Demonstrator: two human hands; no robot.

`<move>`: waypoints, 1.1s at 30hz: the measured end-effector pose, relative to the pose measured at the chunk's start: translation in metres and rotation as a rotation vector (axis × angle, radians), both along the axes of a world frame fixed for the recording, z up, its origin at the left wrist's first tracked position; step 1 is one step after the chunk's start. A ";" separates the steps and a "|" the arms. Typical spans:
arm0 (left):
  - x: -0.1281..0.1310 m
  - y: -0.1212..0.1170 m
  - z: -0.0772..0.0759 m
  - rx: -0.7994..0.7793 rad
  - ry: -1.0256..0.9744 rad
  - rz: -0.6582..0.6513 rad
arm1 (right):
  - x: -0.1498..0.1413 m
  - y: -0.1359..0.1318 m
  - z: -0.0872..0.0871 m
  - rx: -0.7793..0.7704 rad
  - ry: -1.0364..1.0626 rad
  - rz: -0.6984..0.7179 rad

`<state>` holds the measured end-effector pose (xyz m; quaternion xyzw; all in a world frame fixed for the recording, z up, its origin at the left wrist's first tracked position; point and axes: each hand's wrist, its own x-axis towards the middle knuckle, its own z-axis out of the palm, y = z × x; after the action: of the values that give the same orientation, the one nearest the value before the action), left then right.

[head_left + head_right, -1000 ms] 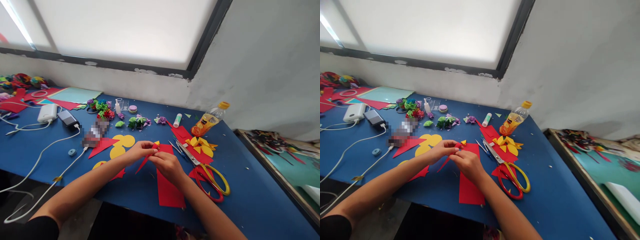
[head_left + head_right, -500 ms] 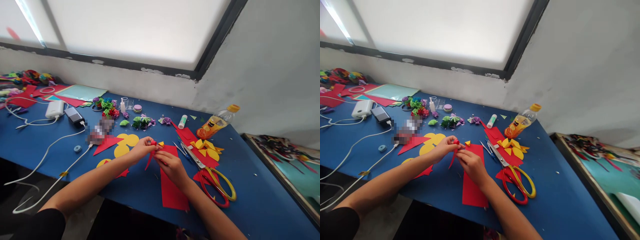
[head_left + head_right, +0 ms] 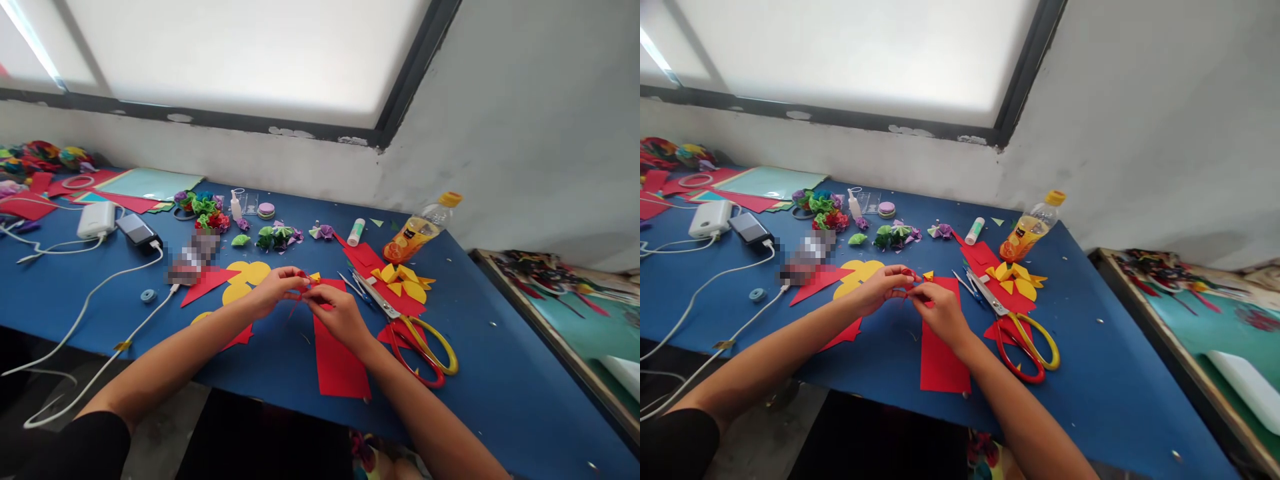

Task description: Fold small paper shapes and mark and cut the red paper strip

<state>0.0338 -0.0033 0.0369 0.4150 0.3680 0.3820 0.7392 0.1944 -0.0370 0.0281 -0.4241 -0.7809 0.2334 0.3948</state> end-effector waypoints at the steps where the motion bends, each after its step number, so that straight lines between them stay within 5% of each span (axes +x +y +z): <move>1: 0.000 0.000 0.000 -0.005 -0.012 -0.018 | 0.000 0.000 0.001 -0.031 0.025 -0.008; 8: -0.002 0.003 -0.003 0.071 -0.056 -0.089 | 0.001 0.002 0.004 -0.219 0.153 -0.060; 19: 0.001 0.002 -0.004 0.271 -0.017 0.061 | -0.002 0.001 0.009 -0.637 0.498 0.008; 27: -0.001 0.000 0.001 0.196 0.065 0.085 | -0.002 0.001 0.008 -0.646 0.376 0.120; 33: 0.001 -0.002 0.001 0.324 0.152 0.028 | -0.002 0.000 0.007 -0.481 0.166 0.089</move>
<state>0.0349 -0.0057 0.0378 0.5513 0.3624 0.4140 0.6272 0.1920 -0.0375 0.0348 -0.4506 -0.6857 0.4634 0.3348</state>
